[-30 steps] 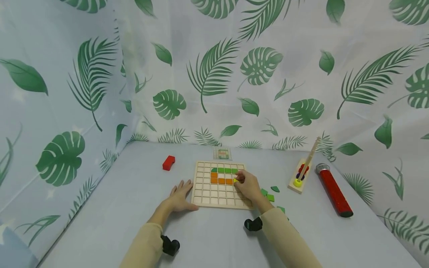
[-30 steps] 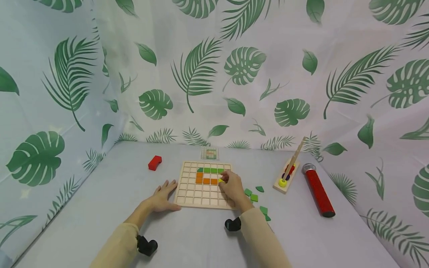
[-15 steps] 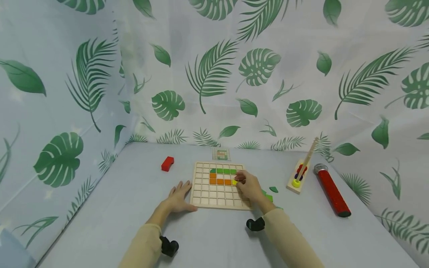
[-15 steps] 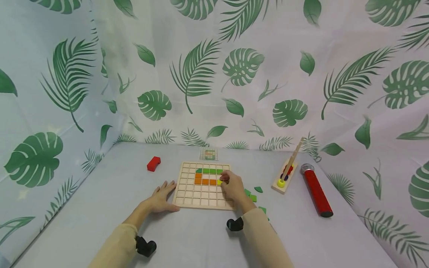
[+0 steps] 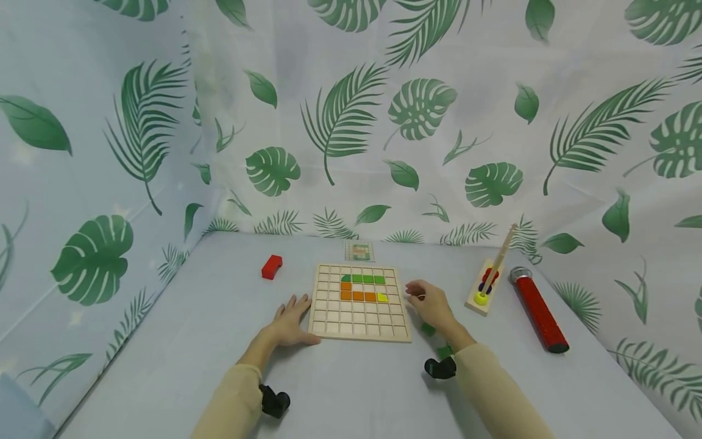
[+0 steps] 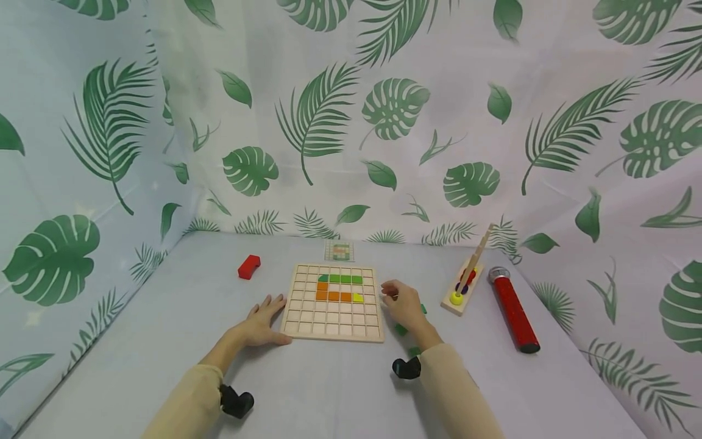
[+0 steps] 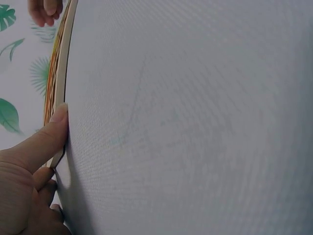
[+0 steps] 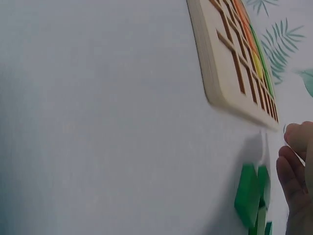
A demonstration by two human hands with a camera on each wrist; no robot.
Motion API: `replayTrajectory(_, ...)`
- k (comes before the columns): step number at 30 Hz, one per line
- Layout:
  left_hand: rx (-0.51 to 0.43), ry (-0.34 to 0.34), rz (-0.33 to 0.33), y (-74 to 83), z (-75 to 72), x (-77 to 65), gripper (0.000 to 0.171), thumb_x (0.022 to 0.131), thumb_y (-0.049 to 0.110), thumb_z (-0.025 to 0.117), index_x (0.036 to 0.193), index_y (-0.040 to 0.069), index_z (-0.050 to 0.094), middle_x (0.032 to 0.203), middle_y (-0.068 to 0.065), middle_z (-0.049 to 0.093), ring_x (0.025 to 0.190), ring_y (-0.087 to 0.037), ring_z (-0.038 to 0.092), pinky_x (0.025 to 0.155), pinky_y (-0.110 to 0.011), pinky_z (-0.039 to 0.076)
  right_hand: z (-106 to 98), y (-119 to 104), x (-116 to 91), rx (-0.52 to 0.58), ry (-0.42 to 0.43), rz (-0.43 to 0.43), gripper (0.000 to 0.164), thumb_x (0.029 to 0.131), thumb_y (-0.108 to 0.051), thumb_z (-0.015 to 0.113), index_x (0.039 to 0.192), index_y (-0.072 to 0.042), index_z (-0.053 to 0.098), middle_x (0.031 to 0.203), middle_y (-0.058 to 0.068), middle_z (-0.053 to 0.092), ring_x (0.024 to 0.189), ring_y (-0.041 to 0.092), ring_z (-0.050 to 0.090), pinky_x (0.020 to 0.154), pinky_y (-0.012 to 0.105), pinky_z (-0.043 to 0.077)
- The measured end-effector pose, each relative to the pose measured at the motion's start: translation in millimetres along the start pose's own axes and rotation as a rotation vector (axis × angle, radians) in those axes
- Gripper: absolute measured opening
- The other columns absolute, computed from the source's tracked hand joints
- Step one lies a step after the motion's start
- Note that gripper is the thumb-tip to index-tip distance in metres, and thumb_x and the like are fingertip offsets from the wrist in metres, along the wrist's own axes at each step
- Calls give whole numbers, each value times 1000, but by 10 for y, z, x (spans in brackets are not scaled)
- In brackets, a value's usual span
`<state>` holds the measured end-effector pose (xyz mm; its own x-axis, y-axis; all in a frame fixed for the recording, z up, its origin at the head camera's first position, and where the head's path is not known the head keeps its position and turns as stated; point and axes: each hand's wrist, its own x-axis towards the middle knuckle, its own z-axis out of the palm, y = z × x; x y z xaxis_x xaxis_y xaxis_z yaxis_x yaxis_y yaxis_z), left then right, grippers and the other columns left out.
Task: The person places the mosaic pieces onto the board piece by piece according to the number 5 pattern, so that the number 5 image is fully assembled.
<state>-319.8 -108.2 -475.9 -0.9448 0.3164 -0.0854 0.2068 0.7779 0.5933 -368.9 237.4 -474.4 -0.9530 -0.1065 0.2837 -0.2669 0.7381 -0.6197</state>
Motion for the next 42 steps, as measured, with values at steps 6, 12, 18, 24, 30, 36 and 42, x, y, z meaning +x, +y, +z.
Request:
replayTrajectory(6, 0, 0, -7, -3, 17, 22, 95, 72, 36, 80, 146, 3, 31, 153, -17, 23, 142, -35, 7, 112, -52, 4, -182, 159, -95, -10, -18, 14, 25, 89, -6, 63, 113, 0, 61, 100, 10, 66, 93, 24, 61, 83, 42, 50)
replayTrajectory(12, 3, 9, -14, 5, 28, 21, 94, 73, 35, 80, 146, 3, 31, 153, -16, 23, 142, -35, 7, 113, -51, 3, -283, 235, -167, -20, -62, 68, 27, 89, -10, 64, 114, -1, 60, 99, 8, 65, 89, 21, 60, 80, 39, 51)
replayTrajectory(18, -8, 7, -9, 22, 0, -16, 94, 73, 34, 80, 146, 1, 31, 153, -17, 23, 142, -36, 7, 112, -51, 3, -321, 259, -226, -41, -85, 40, 30, 85, -10, 69, 112, -1, 61, 95, 6, 66, 86, 20, 61, 77, 38, 52)
replayTrajectory(24, -17, 8, 13, 33, -19, -41, 94, 73, 33, 81, 145, -1, 31, 152, -18, 24, 141, -37, 8, 112, -52, 4, -313, 275, -310, -50, -78, -19, 34, 80, -11, 73, 110, 0, 62, 98, 9, 66, 89, 23, 61, 79, 40, 51)
replayTrajectory(30, 3, 12, 23, 19, 11, -27, 93, 73, 35, 80, 145, 0, 32, 152, -18, 24, 141, -37, 8, 112, -52, 5, -302, 282, -371, -40, -76, 13, 35, 81, -12, 73, 112, 0, 61, 100, 9, 65, 91, 24, 61, 81, 41, 51)
replayTrajectory(36, -2, 18, 25, 24, 11, -36, 93, 73, 34, 80, 145, 0, 32, 152, -18, 25, 141, -37, 9, 112, -53, 5, -279, 282, -361, -47, -49, 16, 32, 81, -8, 73, 110, 0, 62, 98, 8, 65, 90, 24, 61, 81, 41, 51)
replayTrajectory(42, -1, 14, 19, 25, 3, -31, 93, 73, 34, 80, 145, 0, 32, 152, -18, 25, 141, -37, 9, 112, -53, 4, -235, 298, -340, -52, -22, -2, 30, 81, -4, 71, 109, 1, 62, 97, 9, 64, 89, 24, 61, 80, 40, 51)
